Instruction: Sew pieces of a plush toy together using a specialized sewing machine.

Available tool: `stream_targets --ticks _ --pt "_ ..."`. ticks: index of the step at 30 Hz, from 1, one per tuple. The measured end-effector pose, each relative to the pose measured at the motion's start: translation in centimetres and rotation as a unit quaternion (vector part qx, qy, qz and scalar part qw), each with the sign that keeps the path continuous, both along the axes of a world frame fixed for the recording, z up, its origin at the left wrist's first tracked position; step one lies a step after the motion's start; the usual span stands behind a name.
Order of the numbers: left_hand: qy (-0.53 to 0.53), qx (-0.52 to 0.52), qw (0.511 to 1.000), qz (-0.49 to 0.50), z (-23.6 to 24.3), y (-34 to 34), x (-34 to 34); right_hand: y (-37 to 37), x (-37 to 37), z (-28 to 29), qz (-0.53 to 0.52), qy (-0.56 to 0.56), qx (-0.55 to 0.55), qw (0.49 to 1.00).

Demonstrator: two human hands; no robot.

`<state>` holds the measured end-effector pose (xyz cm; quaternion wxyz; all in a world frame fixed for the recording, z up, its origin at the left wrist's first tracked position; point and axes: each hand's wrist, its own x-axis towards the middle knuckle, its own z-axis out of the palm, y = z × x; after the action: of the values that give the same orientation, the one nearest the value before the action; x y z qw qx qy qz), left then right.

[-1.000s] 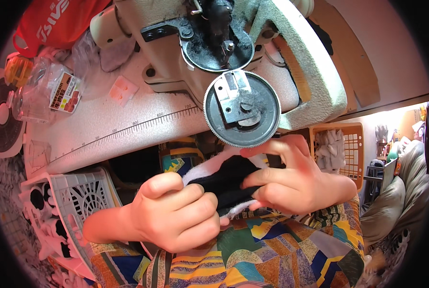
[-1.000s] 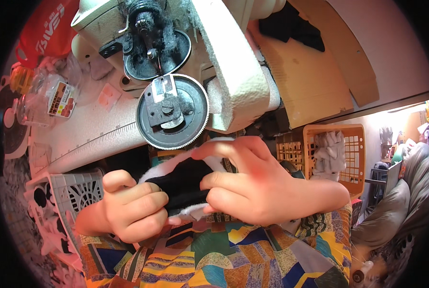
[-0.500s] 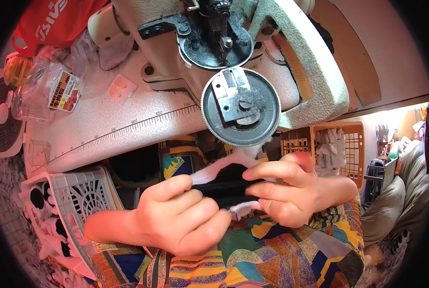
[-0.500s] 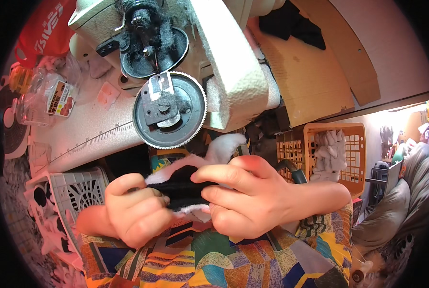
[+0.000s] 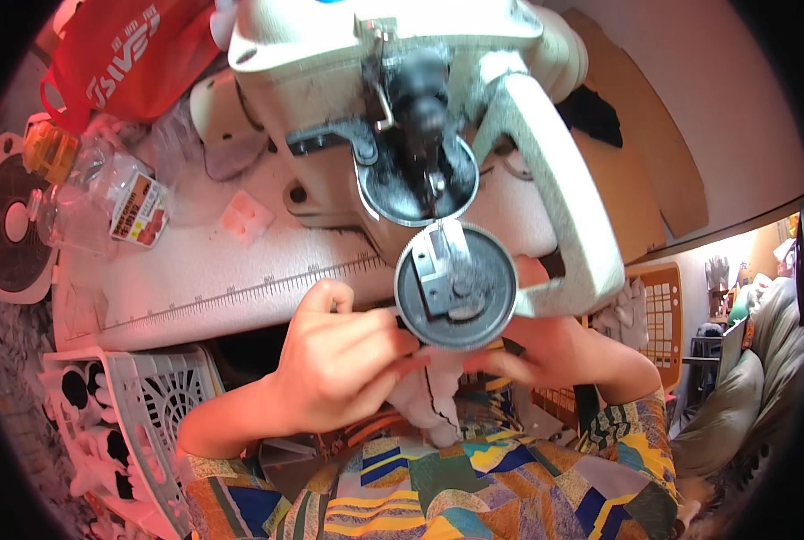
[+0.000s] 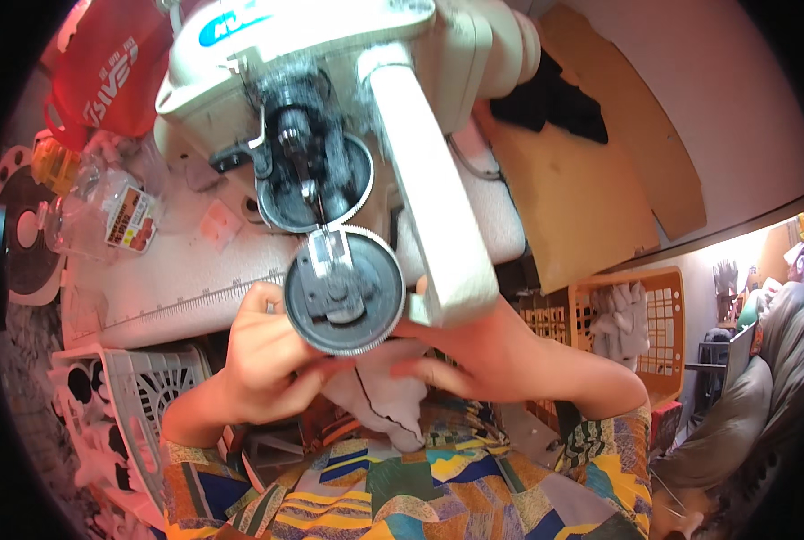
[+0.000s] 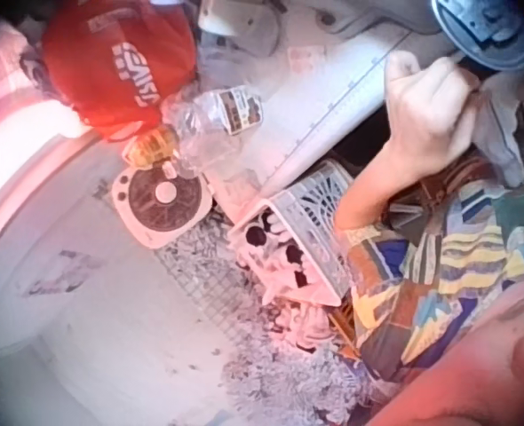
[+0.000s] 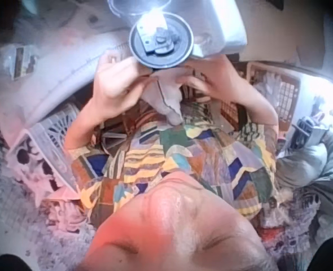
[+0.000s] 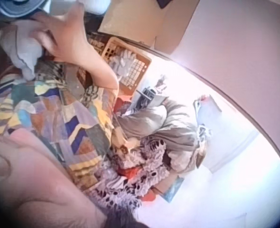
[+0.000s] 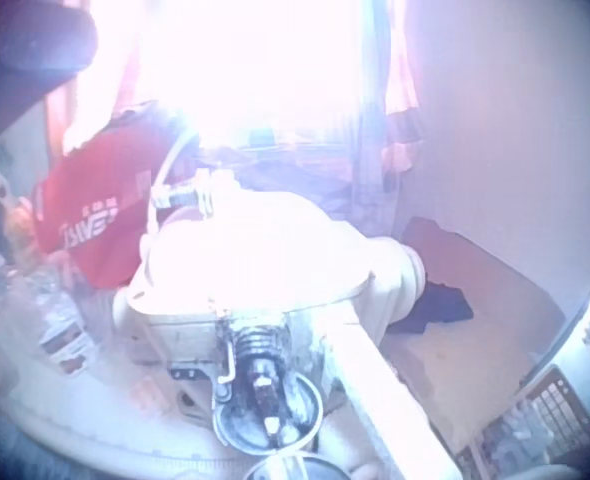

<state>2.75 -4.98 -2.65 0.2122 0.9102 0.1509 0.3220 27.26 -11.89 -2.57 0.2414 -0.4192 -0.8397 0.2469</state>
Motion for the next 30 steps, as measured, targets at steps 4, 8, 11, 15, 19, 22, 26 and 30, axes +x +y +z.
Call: stream_targets --ticks 4,8,11,15,19,22,26,30 --pt "-0.024 -0.013 0.999 0.025 0.8 3.3 0.6 3.2 1.1 0.1 -0.089 0.126 -0.049 0.987" --pt "-0.071 -0.001 0.994 0.088 3.2 4.3 0.5 6.5 0.3 0.9 -0.048 0.272 -0.029 0.961" --pt "-0.083 0.097 0.984 0.121 4.5 4.0 -0.4 7.1 -0.4 0.0 -0.013 0.319 0.007 0.947" --pt "-0.005 0.231 0.962 0.147 5.6 2.5 -0.5 6.5 -0.9 1.5 -0.039 0.381 -0.081 0.92" --pt "-0.019 0.265 0.953 0.143 4.8 2.6 0.4 5.4 -0.2 2.8 -0.12 0.258 0.027 0.958" --pt "-0.038 0.264 0.954 0.136 4.3 2.8 0.6 4.9 -0.1 2.8 -0.154 0.269 -0.009 0.951" --pt "-0.069 0.254 0.956 0.132 3.9 3.0 0.6 5.0 -0.1 3.3 -0.161 0.265 -0.006 0.951" --pt "-0.067 0.248 0.957 0.136 3.4 3.2 0.0 5.8 0.0 4.7 -0.14 0.265 -0.053 0.952"
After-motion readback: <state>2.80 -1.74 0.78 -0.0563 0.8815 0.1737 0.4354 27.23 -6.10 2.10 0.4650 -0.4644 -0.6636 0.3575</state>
